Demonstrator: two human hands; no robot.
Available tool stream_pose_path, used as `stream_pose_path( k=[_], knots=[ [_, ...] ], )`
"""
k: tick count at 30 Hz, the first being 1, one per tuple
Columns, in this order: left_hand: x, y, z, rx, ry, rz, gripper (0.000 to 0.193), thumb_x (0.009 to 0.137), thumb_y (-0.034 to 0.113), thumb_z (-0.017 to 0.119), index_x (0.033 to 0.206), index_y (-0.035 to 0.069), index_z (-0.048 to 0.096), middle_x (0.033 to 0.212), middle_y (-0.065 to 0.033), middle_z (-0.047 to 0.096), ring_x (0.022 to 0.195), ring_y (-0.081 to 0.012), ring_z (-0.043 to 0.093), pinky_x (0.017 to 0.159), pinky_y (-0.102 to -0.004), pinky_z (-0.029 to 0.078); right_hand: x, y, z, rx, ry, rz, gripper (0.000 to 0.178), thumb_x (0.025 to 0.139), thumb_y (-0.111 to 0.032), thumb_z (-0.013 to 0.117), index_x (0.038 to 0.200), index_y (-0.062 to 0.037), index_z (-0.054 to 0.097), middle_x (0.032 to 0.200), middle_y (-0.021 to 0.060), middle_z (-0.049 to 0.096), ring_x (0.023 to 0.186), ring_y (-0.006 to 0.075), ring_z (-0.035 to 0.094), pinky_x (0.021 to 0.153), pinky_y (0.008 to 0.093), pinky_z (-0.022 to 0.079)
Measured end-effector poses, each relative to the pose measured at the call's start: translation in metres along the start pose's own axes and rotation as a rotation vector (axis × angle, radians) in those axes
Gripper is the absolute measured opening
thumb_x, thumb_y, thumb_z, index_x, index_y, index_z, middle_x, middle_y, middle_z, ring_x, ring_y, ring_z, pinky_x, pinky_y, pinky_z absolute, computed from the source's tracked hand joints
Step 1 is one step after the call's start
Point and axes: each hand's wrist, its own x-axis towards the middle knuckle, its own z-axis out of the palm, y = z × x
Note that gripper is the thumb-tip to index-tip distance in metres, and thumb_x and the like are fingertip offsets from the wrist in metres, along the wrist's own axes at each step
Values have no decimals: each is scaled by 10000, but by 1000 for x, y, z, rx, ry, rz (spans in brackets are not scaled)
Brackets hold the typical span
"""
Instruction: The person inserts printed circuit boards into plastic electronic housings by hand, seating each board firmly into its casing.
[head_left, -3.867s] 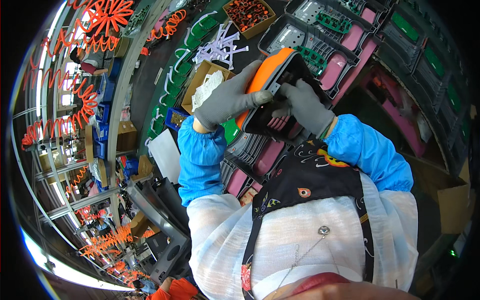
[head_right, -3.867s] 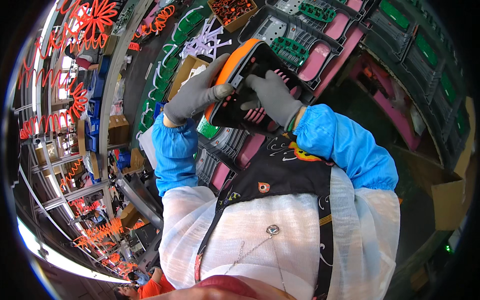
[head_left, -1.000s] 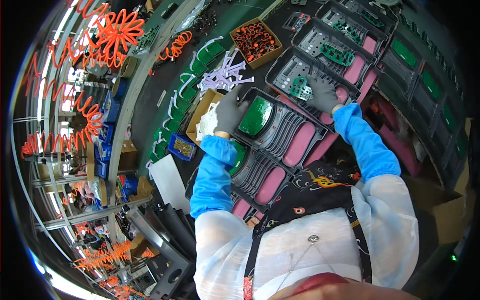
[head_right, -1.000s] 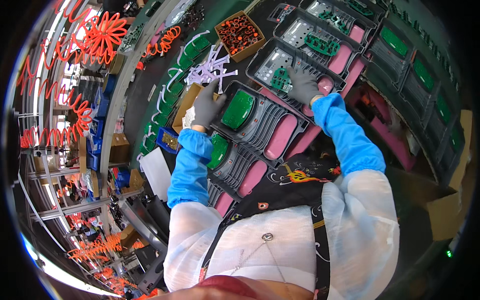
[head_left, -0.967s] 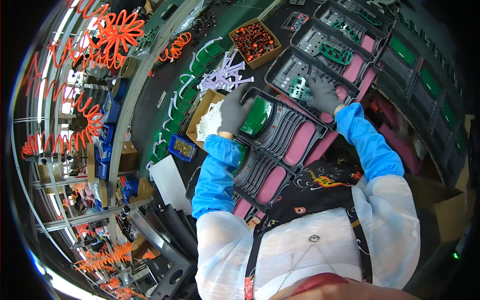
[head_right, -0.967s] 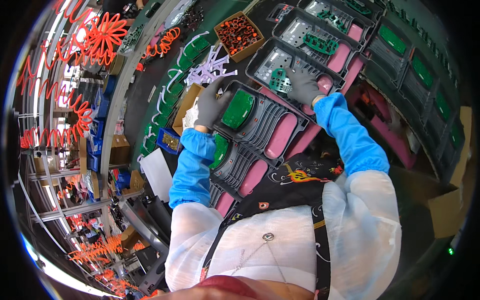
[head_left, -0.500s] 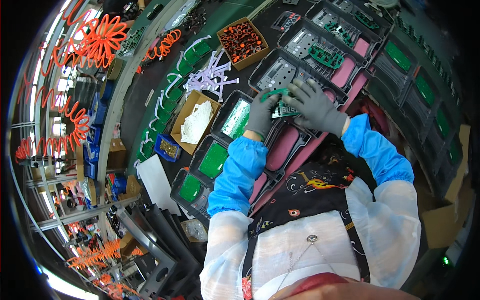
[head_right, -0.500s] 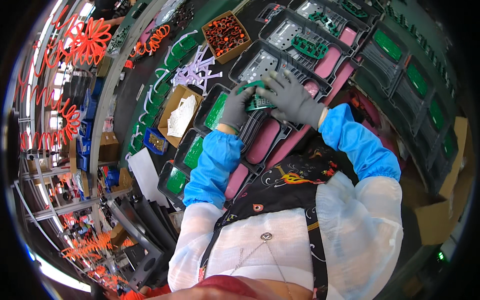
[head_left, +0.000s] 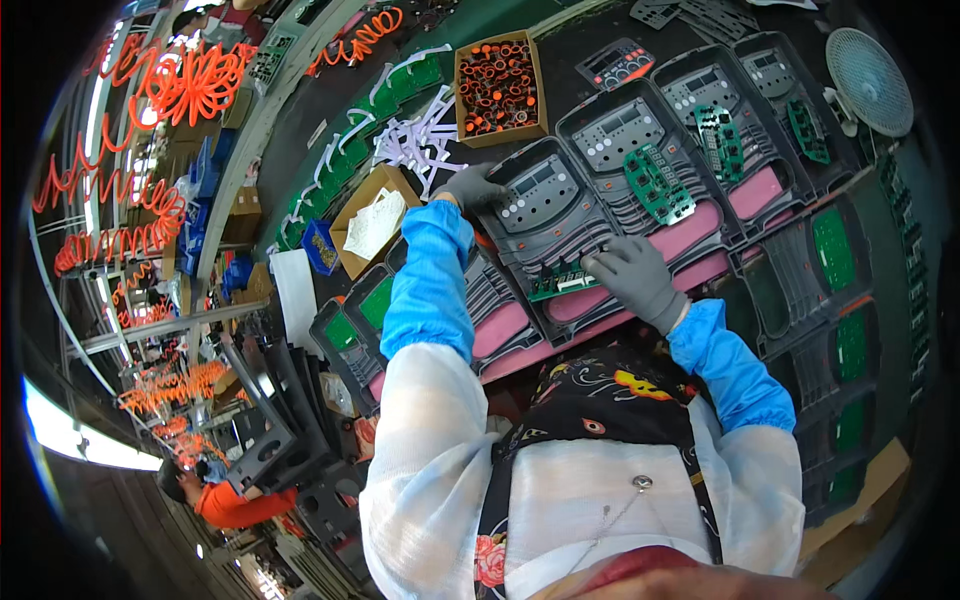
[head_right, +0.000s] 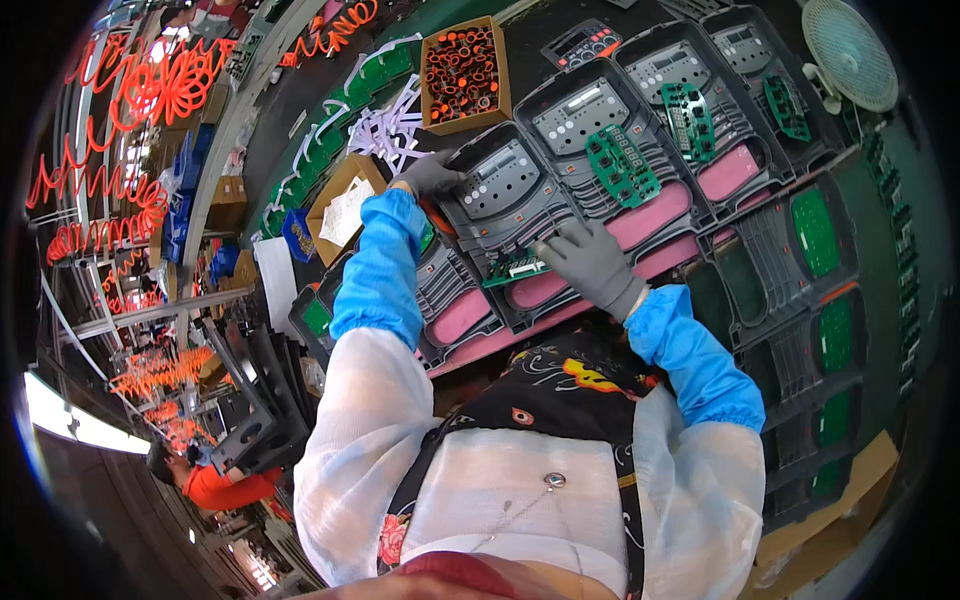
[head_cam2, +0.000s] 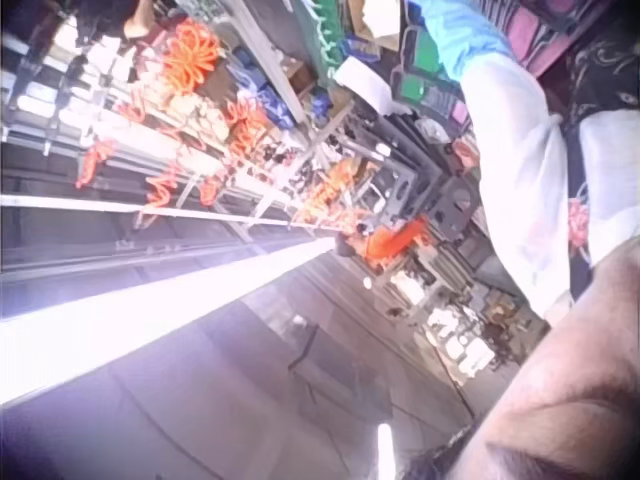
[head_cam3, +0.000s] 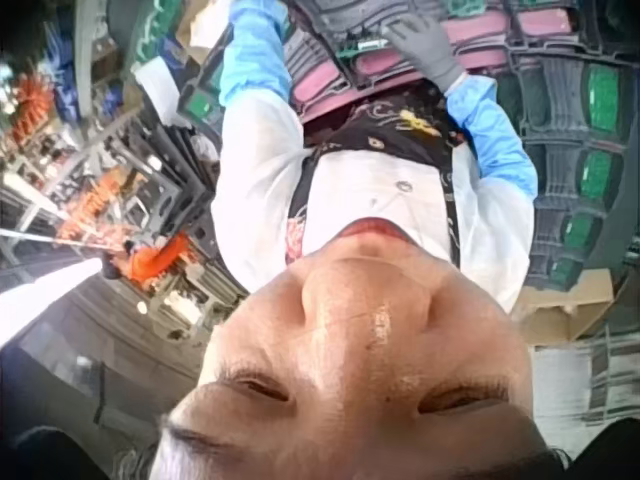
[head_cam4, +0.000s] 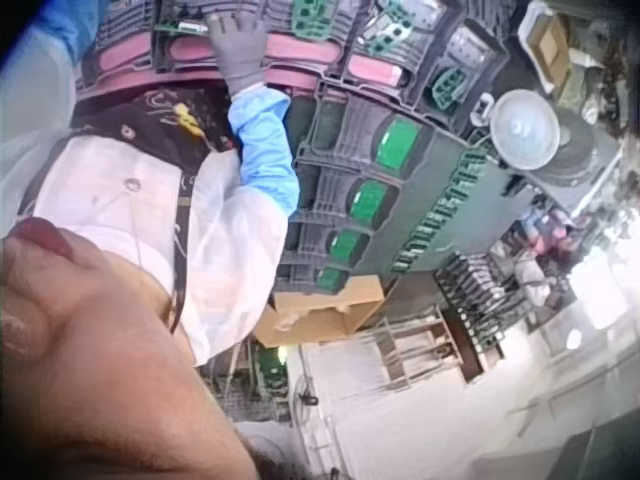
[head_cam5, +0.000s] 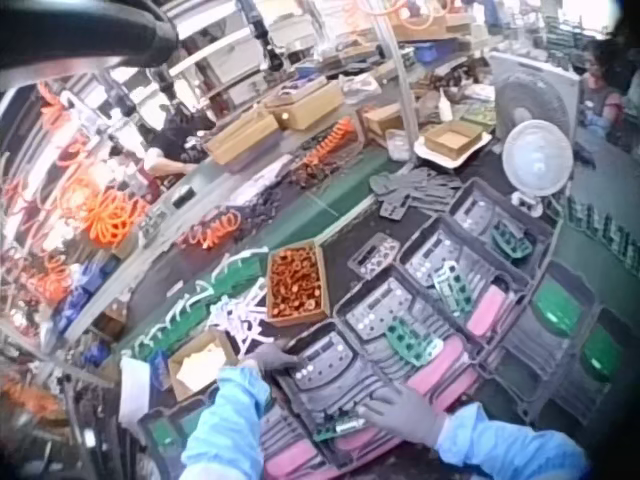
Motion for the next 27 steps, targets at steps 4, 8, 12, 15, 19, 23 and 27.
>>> stream_pose_path(
  k=[4,8,12,15,19,23,27],
  knots=[
    [32,-40,6,90,174,-17,422,799,265,657,1197,128,629,1062,-148,679,977,-273,642,884,-347,473,6,3,-4,38,-57,29,305,767,-157,590,1070,-184,614,898,-48,596,847,181,554,674,316,480],
    [17,-32,4,275,230,25,428,804,273,642,1212,144,619,1084,-169,666,1003,-333,629,903,-369,470,17,7,4,165,-70,95,334,757,-121,596,1086,-178,612,942,-28,592,851,205,559,648,335,502],
    [-53,22,-7,349,282,115,430,824,312,623,1235,184,605,1066,-147,671,987,-325,633,877,-381,480,34,14,1,191,-58,90,321,756,-106,580,1068,-176,611,912,-9,566,839,224,554,635,346,515],
    [-113,55,0,235,341,111,449,826,330,645,1245,175,597,1044,-137,671,981,-291,637,856,-364,486,50,17,0,150,-42,15,299,750,-108,589,1041,-171,615,873,0,554,826,219,557,631,335,515],
    [-159,64,25,-155,331,400,592,828,228,692,1342,26,477,1217,-134,585,1096,-207,563,952,-323,427,61,7,-13,111,-97,23,308,734,-105,615,1036,-167,617,876,7,565,830,229,568,638,339,517],
    [-167,34,47,-384,421,459,873,746,298,770,1433,12,314,1305,-183,512,1160,-238,532,982,-330,413,61,-5,-25,148,-151,136,443,662,-30,697,1074,-164,608,1006,31,606,936,262,580,712,368,522],
    [-177,26,64,-806,294,514,1078,676,343,824,1472,-6,187,1398,-203,402,1275,-264,425,1028,-335,369,62,-12,-28,139,-131,223,435,663,-22,693,1069,-150,607,996,48,602,934,281,572,715,376,521]
  ],
)
